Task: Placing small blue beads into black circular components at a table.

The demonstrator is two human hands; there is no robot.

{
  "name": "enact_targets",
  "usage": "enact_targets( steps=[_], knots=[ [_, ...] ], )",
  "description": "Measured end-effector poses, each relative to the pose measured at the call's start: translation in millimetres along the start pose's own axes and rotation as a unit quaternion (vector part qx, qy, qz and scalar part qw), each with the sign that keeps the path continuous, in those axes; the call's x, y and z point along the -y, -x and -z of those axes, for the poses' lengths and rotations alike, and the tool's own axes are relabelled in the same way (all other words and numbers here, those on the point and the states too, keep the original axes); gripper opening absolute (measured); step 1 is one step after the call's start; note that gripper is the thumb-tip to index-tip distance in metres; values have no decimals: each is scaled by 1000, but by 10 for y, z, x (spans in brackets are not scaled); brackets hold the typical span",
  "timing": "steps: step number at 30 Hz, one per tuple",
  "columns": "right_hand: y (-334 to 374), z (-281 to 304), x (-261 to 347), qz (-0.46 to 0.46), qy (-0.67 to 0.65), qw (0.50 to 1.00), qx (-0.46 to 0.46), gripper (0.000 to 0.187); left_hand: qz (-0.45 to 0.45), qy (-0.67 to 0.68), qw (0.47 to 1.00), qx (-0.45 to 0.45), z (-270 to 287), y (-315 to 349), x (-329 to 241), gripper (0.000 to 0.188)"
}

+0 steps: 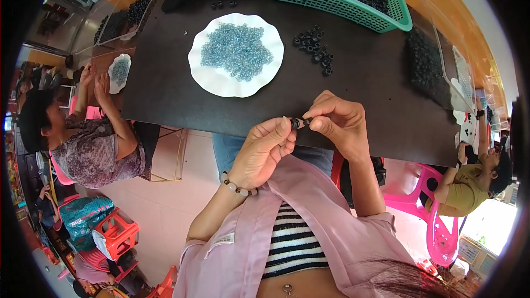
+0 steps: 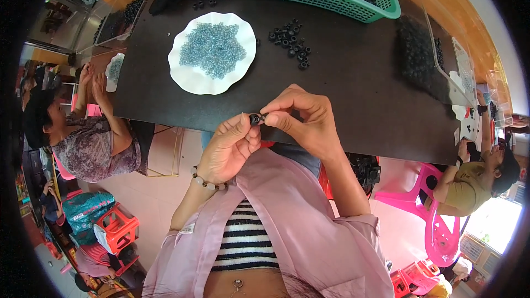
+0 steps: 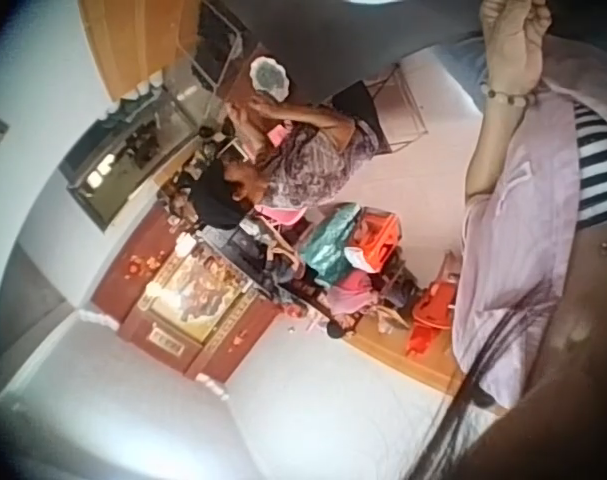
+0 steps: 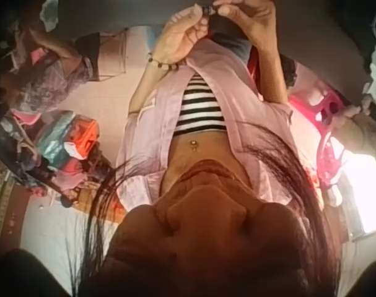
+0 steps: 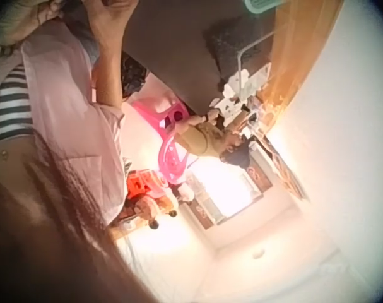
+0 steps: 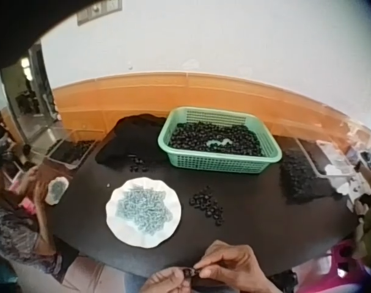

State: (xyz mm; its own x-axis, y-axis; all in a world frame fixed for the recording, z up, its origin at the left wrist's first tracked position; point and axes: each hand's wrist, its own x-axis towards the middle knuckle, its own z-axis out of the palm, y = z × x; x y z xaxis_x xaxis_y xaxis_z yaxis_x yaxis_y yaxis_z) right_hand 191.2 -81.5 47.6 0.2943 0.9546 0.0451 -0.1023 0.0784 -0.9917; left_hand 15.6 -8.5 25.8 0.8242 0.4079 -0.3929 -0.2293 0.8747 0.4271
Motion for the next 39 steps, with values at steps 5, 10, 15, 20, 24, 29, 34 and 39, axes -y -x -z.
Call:
enact_targets(
  steps=[5,10,15,20,24,29,34,39],
  knots=[
    [-60,34,-34,133,184,974,-6,20,1,-4,1000,-8,18,-36,2,24],
    [-46,40,-4,187,237,953,-10,22,-1,-12,1000,-8,6,-38,1,24],
    [-22,28,8,208,256,944,-23,23,-3,-12,1000,10,7,-41,7,25],
    [-10,15,36,219,281,934,-30,23,-4,-17,1000,-6,3,-21,8,25],
    [-1,1,15,221,279,934,-31,23,-1,-9,1000,-14,-9,-16,10,21],
    [3,-24,1,217,288,932,-24,23,-6,-12,1000,-15,28,-2,27,22],
    [12,-30,8,217,295,930,-16,22,-14,-25,999,-23,75,2,46,23],
    [19,-46,-16,216,293,931,-23,22,-28,-49,998,-23,102,-7,59,23]
  ],
)
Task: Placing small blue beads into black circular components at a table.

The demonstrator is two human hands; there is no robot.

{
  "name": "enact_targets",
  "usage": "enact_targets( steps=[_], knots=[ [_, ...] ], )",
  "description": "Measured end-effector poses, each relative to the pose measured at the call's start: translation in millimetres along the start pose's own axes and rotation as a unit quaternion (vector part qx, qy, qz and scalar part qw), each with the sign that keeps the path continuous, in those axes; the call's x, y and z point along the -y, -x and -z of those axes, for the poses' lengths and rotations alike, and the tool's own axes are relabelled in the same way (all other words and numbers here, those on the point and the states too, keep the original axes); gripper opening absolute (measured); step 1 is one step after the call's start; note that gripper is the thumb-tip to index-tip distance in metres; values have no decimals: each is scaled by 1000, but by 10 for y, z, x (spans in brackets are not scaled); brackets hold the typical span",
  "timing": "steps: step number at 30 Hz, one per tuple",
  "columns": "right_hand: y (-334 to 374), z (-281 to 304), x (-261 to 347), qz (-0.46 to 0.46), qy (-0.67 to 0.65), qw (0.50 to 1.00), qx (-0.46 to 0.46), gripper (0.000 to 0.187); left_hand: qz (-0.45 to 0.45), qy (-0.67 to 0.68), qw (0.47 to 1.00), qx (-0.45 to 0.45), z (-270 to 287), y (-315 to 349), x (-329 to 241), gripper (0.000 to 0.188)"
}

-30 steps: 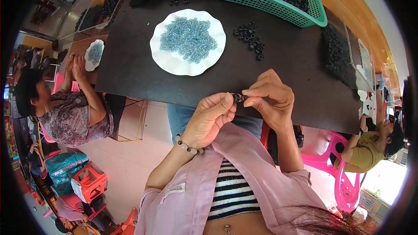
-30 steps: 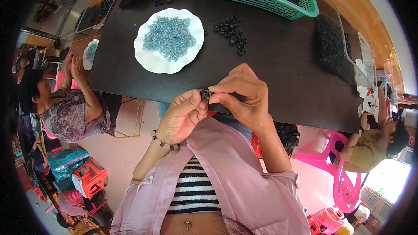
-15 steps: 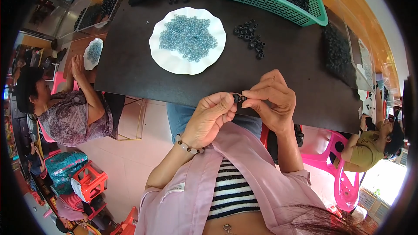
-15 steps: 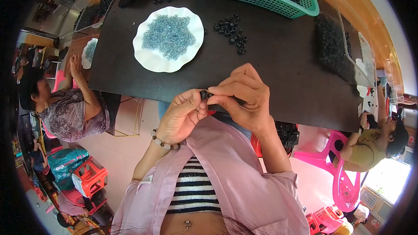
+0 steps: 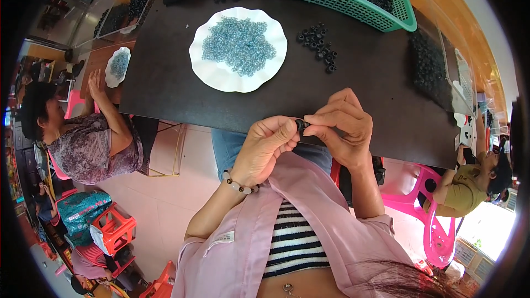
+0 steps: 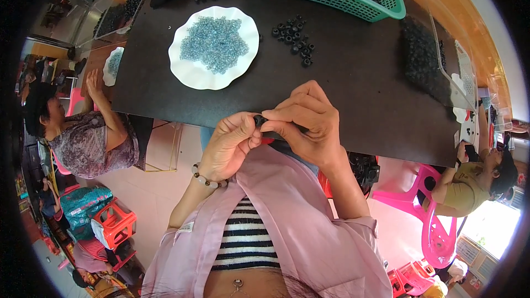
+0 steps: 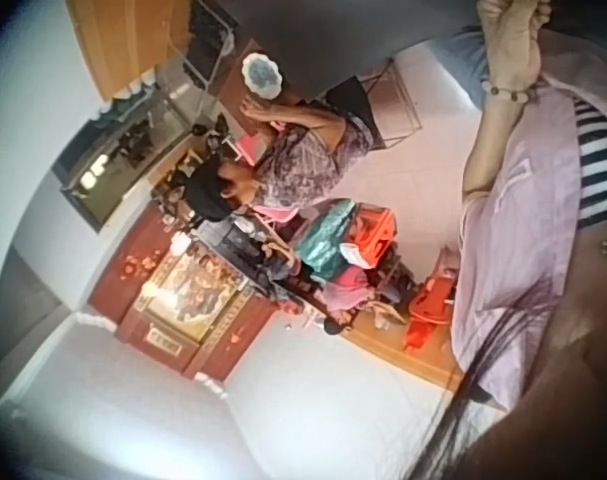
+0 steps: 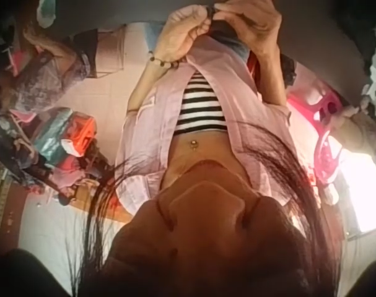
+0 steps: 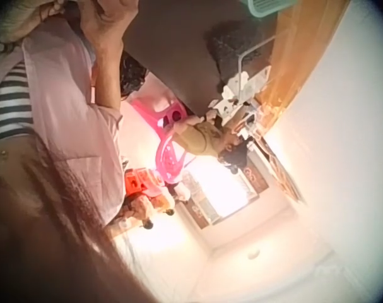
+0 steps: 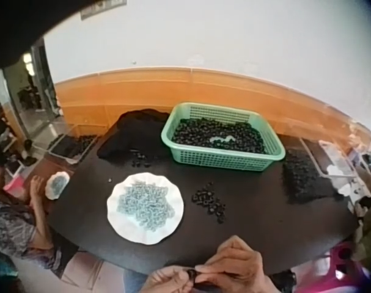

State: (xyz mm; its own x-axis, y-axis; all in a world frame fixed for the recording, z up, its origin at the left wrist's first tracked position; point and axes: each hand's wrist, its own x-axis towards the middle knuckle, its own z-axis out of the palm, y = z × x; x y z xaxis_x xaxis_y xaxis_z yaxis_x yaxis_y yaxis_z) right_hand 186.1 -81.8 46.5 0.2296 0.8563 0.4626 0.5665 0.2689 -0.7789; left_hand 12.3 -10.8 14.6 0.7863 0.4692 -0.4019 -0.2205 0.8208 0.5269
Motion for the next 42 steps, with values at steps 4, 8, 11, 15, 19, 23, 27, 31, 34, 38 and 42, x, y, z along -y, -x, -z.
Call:
enact_targets(
  steps=[4,8,11,15,19,23,27,31,34,38,42],
  knots=[
    [23,-13,-5,-8,-3,1000,-1,22,3,-23,1000,-7,-20,14,-17,25],
    [24,20,-5,-30,-26,999,33,24,-11,-45,999,-7,3,29,-12,24],
    [-13,60,-1,-63,-92,991,73,27,-29,-100,994,18,9,41,-71,27],
    [-30,31,79,-145,-173,969,97,37,-21,-135,989,57,-10,54,-161,28],
    [-16,-6,2,-76,-227,962,134,46,-26,-138,984,107,-6,64,-173,28],
    [38,-20,-58,-50,-278,945,166,46,-31,-150,984,87,-18,85,-141,26],
    [112,-23,-16,-81,-312,935,150,45,-42,-154,984,84,-49,111,-111,24],
    [169,-41,58,-98,-298,942,115,42,-41,-157,984,72,-46,150,-69,26],
    [201,-49,83,-77,-263,957,94,39,-44,-157,985,49,-106,214,-49,28],
    [256,-58,113,-38,-243,966,76,34,-46,-146,987,52,-116,295,6,31],
    [301,-42,147,-27,-233,969,73,34,-52,-149,984,77,-171,350,-8,30]
  ],
)
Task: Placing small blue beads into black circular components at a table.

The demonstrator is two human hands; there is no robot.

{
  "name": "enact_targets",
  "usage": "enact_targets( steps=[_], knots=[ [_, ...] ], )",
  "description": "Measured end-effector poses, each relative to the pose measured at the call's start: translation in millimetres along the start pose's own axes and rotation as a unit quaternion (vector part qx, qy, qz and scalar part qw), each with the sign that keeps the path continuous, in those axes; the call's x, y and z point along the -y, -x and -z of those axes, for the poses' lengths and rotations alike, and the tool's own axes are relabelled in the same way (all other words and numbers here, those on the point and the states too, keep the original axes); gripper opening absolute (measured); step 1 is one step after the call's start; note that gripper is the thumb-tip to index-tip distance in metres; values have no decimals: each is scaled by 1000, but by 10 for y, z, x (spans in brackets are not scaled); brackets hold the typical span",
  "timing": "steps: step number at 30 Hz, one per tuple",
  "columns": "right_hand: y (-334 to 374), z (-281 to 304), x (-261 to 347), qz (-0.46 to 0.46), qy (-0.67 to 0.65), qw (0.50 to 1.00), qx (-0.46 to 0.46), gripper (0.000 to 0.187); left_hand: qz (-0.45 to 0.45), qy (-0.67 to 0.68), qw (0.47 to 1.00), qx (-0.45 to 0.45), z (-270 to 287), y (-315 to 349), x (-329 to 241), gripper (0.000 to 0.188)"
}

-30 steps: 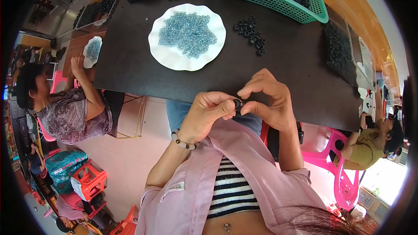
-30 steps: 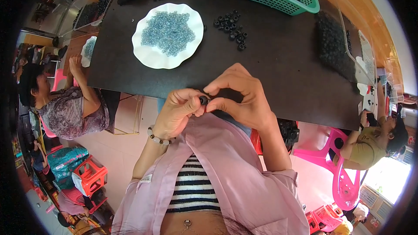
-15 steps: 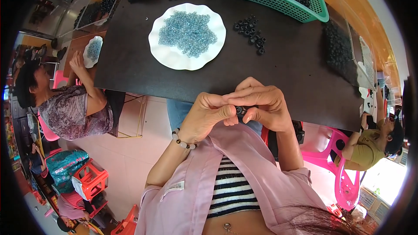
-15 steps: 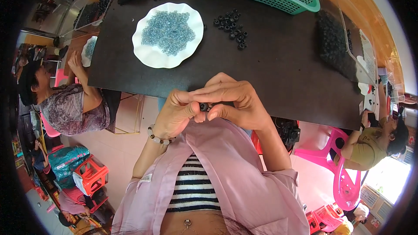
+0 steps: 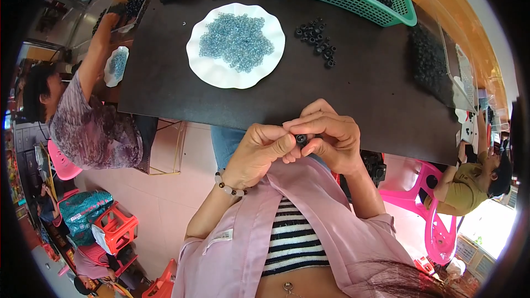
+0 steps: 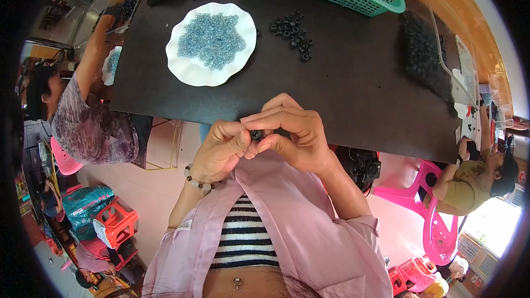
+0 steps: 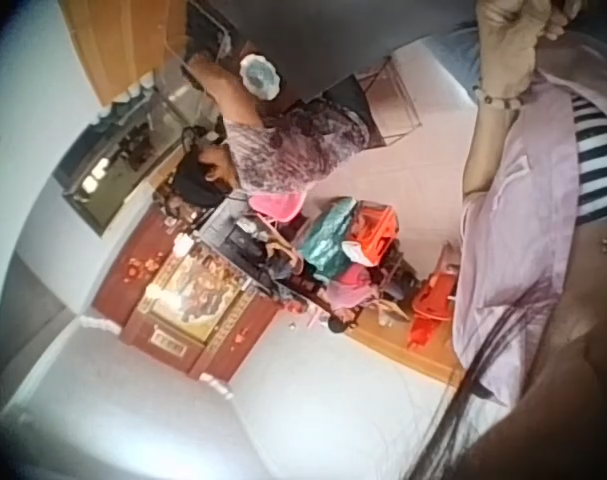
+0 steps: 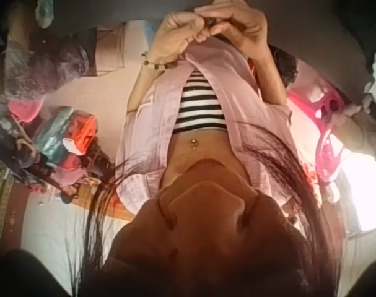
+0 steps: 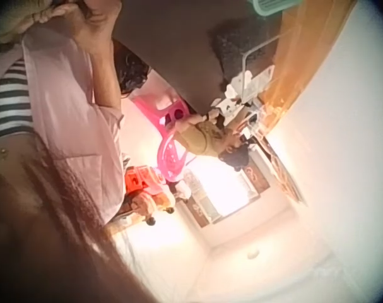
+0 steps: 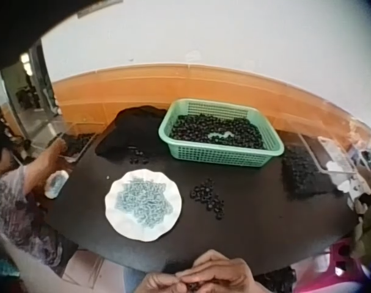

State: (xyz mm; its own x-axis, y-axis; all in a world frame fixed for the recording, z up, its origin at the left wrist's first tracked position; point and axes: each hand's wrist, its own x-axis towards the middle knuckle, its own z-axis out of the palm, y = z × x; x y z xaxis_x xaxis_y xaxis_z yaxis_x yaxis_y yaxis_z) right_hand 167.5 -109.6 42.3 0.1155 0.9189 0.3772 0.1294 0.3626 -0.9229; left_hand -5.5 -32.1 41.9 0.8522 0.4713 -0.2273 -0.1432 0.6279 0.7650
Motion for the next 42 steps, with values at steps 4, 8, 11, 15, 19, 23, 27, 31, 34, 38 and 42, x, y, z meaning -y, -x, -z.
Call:
enact_targets(
  steps=[4,8,11,15,19,23,27,31,34,38,42],
  knots=[
    [50,-13,31,25,15,1000,1,34,-4,6,1000,-4,-101,40,-17,30],
    [104,-37,71,50,29,998,-9,28,-26,-25,999,-14,-182,97,26,30],
    [141,-27,90,53,30,998,-4,29,-37,-47,998,-21,-213,120,63,30],
    [154,-25,110,52,39,998,-4,30,-45,-67,996,-23,-215,144,90,29],
    [157,-10,106,48,62,997,2,26,-35,-79,995,-41,-212,127,113,27],
    [204,0,51,18,50,999,-8,23,-28,-84,994,-57,-234,85,134,26],
    [160,41,25,19,64,998,-15,26,-17,-4,1000,-17,-153,12,171,24],
    [76,85,-16,6,-34,999,-12,40,-3,33,999,-20,-170,-65,128,23],
    [73,108,-67,-5,-72,997,-16,50,20,48,998,-32,-136,-111,116,27],
    [70,130,-97,-31,-91,995,-22,58,18,4,999,-45,-109,-168,101,28],
    [58,209,-160,-28,-94,995,-8,53,21,-23,998,-54,-125,-244,74,29]
  ],
)
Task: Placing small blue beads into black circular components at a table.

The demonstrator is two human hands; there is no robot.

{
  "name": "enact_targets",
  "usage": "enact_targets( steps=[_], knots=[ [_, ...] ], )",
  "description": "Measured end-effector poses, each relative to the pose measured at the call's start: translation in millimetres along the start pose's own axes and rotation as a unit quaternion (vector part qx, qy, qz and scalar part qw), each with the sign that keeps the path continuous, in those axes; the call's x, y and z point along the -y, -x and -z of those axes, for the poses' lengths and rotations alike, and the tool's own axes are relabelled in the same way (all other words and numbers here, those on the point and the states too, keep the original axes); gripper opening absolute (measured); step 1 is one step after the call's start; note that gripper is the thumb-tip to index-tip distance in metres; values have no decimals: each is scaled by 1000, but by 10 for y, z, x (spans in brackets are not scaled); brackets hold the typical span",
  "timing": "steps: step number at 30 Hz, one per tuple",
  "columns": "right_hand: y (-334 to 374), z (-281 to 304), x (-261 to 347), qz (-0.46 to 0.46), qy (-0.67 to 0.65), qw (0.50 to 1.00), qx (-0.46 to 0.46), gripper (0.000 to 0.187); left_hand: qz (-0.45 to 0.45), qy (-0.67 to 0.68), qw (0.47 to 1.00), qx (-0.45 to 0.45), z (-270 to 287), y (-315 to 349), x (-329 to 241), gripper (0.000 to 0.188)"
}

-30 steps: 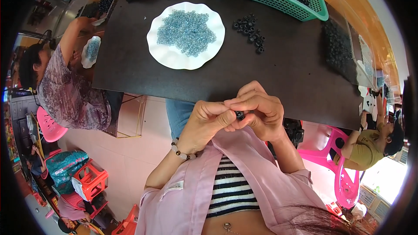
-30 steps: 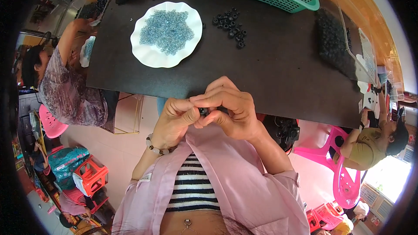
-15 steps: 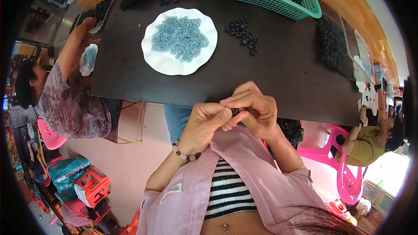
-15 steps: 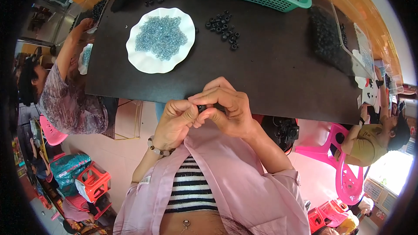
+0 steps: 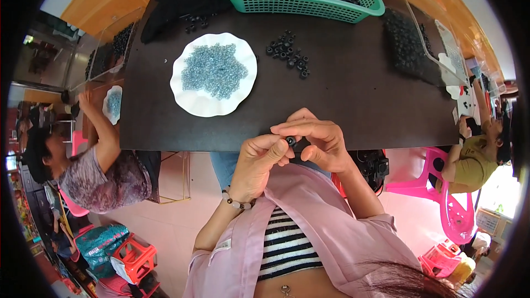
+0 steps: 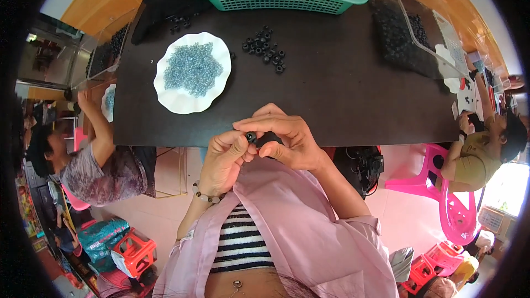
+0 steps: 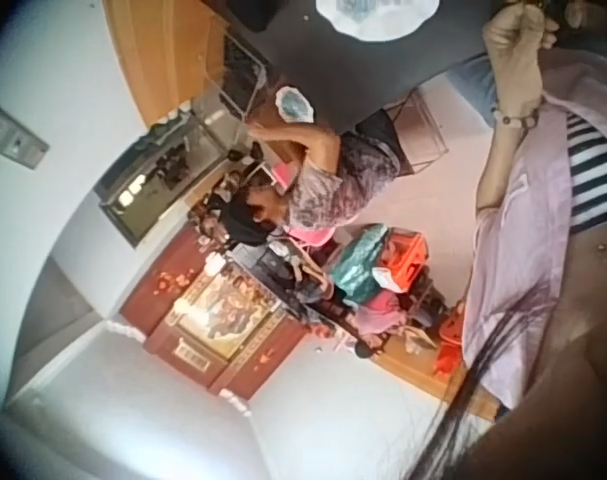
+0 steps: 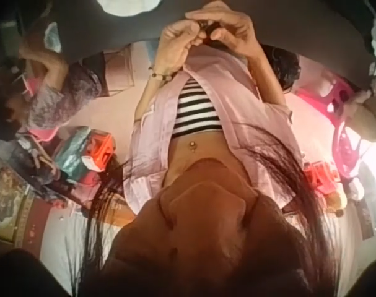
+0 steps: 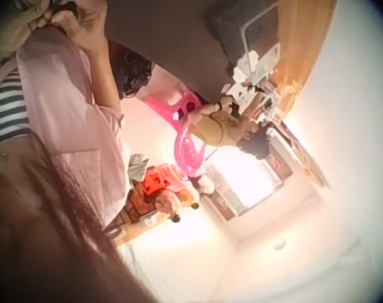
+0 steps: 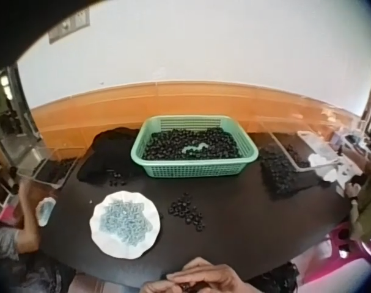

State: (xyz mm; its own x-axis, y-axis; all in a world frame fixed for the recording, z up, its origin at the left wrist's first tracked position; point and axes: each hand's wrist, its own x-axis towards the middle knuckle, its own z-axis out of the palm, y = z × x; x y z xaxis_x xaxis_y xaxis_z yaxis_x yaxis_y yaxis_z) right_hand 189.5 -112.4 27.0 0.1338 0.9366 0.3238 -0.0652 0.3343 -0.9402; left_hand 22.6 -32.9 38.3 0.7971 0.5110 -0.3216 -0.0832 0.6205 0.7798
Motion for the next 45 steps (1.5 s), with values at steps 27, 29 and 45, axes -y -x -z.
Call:
enact_targets(
  steps=[27,29,45],
  knots=[
    [257,217,14,76,216,959,-169,19,149,168,973,52,-302,-383,141,27],
    [247,238,35,70,215,960,-162,18,144,159,976,36,-310,-376,120,28],
    [-138,2571,1336,72,674,578,-456,30,115,170,979,1,2,-290,261,30]
  ],
)
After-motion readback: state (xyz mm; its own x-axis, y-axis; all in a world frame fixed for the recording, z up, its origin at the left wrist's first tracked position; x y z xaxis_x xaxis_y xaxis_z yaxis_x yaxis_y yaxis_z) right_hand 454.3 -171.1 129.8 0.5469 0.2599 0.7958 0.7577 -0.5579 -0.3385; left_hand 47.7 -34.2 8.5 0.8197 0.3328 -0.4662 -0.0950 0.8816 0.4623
